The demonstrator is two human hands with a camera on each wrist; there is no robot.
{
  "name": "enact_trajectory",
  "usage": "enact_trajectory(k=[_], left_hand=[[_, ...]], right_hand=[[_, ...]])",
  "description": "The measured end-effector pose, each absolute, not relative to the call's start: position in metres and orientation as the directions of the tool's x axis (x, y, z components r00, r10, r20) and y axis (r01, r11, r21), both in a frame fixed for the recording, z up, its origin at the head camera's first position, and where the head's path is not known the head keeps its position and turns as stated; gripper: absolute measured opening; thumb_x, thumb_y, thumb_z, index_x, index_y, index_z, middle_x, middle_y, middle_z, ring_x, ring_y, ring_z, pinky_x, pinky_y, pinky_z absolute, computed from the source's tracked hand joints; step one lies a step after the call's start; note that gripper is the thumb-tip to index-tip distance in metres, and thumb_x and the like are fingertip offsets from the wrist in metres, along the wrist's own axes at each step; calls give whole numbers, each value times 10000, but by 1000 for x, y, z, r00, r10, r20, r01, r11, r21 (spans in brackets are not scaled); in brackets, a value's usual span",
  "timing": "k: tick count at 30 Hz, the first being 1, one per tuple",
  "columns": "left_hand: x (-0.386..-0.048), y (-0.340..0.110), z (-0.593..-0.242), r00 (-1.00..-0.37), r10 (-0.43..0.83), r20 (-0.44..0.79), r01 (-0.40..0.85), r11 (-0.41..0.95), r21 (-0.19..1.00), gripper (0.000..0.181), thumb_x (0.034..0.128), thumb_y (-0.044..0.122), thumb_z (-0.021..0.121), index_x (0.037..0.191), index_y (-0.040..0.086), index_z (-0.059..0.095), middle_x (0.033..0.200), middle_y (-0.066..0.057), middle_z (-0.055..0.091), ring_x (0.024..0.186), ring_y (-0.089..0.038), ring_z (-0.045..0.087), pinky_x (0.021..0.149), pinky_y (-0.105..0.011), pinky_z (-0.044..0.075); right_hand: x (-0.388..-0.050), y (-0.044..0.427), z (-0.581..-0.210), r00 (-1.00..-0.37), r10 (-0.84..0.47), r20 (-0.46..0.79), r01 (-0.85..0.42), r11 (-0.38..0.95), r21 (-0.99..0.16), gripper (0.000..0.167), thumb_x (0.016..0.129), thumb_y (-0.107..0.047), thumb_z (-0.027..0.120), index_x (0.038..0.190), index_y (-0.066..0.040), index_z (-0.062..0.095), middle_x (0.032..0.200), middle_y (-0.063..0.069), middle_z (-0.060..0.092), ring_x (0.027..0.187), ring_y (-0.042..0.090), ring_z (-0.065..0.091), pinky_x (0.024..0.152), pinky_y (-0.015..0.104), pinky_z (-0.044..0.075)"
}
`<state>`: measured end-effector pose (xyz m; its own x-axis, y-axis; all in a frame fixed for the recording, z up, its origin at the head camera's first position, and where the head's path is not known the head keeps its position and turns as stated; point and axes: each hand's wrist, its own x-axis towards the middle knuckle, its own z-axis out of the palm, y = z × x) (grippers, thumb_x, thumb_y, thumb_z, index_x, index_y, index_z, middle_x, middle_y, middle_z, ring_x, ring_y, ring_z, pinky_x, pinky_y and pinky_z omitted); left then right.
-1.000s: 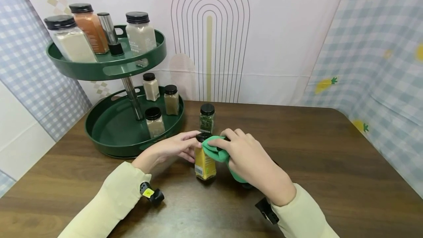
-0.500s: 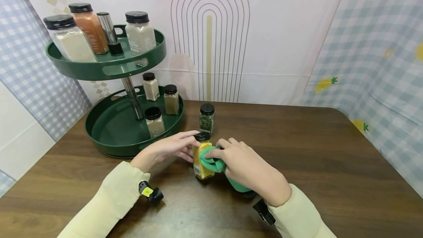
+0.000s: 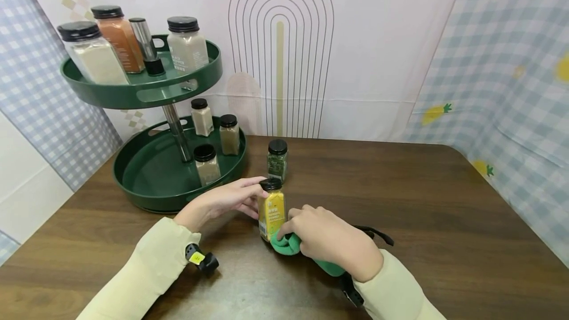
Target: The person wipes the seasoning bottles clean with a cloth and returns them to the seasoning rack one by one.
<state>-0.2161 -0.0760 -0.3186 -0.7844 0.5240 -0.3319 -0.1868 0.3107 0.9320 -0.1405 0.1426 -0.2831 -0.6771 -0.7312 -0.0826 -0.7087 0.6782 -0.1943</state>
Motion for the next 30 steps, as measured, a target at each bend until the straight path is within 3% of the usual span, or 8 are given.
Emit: enact_trajectory(k=[4, 7, 12, 16, 25, 30], left_hand=[[-216, -76, -319, -781, 532, -327, -175, 316, 933, 644, 885, 283, 519, 1452, 102, 271, 1291, -171, 539, 988, -230, 634, 828, -387, 526], [-216, -76, -320, -777, 541, -322, -172, 309, 935, 650, 888, 281, 515, 1456, 95, 259, 1276, -175, 552, 982, -227, 637, 826, -387, 527], [-216, -75, -320, -771, 554, -314, -165, 302, 939, 698, 887, 276, 515, 1477, 83, 195, 1250, -173, 576, 958, -212, 646, 822, -382, 529], [-216, -75, -320, -755, 590, -285, -114, 310, 944, 616, 882, 262, 503, 1440, 98, 298, 1245, -151, 578, 974, -202, 633, 836, -380, 523], [-217, -77, -320, -737, 631, -240, -33, 321, 946, 460, 893, 230, 518, 1330, 104, 447, 1174, -105, 577, 934, -146, 571, 836, -340, 515], [-218, -77, -321, -746, 618, -249, -50, 321, 946, 451, 889, 234, 536, 1309, 88, 464, 1178, -107, 579, 948, -160, 570, 833, -336, 512]], right_hand=[[-140, 143, -283, -684, -715, -145, -684, 698, -211, 576, 725, 162, 509, 1010, -297, 708, 928, -107, 587, 825, 127, 508, 689, 268, 411], [-141, 148, -277, -671, -732, -114, -698, 676, -237, 586, 751, 164, 473, 1027, -300, 703, 925, -125, 580, 826, 102, 499, 694, 251, 400], [-147, 159, -268, -656, -735, 170, -755, 640, -144, 595, 759, 160, 474, 1084, -291, 685, 984, -89, 606, 853, 107, 540, 732, 303, 451], [-151, 159, -269, -663, -679, 315, -728, 683, -60, 560, 771, 144, 505, 1117, -262, 674, 1028, -28, 616, 878, 161, 567, 753, 365, 464], [-153, 153, -277, -647, -713, 269, -759, 637, -136, 575, 738, 189, 475, 1080, -217, 696, 1037, -29, 620, 905, 150, 565, 764, 309, 482], [-150, 151, -280, -665, -741, 97, -742, 639, -203, 568, 743, 182, 463, 1039, -238, 705, 979, -75, 606, 906, 143, 550, 724, 278, 454]])
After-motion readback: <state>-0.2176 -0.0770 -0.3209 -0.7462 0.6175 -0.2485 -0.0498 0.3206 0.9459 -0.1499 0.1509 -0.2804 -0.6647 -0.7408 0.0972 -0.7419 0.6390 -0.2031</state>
